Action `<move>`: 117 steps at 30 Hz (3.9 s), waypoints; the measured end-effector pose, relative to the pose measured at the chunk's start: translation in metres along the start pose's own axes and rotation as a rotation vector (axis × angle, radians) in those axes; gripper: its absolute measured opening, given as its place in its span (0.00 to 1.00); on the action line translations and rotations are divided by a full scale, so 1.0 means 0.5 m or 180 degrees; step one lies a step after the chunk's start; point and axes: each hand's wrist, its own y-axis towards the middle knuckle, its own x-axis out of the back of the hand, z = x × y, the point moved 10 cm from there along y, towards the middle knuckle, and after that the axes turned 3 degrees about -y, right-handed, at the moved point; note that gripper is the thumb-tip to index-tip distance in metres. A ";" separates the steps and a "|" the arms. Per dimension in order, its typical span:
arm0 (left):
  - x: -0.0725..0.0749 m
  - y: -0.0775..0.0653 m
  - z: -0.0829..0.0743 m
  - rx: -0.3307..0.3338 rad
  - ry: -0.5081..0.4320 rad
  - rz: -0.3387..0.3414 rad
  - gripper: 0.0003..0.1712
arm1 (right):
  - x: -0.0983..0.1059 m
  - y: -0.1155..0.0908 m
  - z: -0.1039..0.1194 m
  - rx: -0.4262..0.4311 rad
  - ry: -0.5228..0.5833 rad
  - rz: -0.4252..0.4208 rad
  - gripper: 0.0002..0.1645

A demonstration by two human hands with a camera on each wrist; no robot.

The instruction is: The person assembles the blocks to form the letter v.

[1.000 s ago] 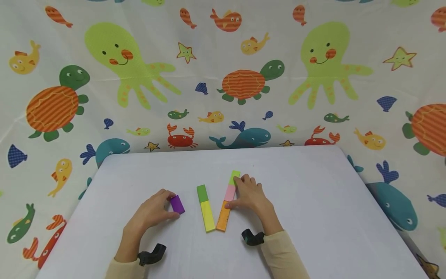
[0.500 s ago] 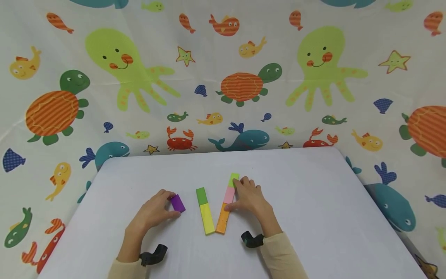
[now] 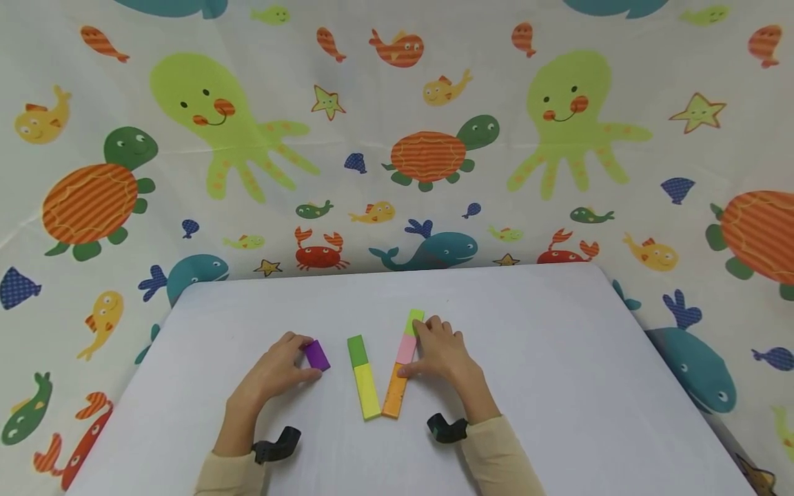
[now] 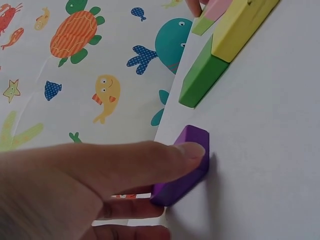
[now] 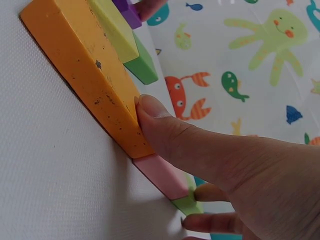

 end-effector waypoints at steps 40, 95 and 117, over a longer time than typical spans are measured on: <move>0.003 0.038 -0.001 -0.0101 -0.0254 -0.0204 0.33 | -0.001 0.000 -0.002 -0.0036 0.0009 0.0008 0.63; -0.024 0.113 -0.036 0.0028 -0.0614 -0.0805 0.29 | 0.001 0.009 -0.008 -0.0019 -0.0022 0.0030 0.63; -0.035 0.126 -0.065 -0.0083 -0.0491 -0.0887 0.30 | 0.003 0.015 -0.012 -0.0016 -0.0056 0.0043 0.63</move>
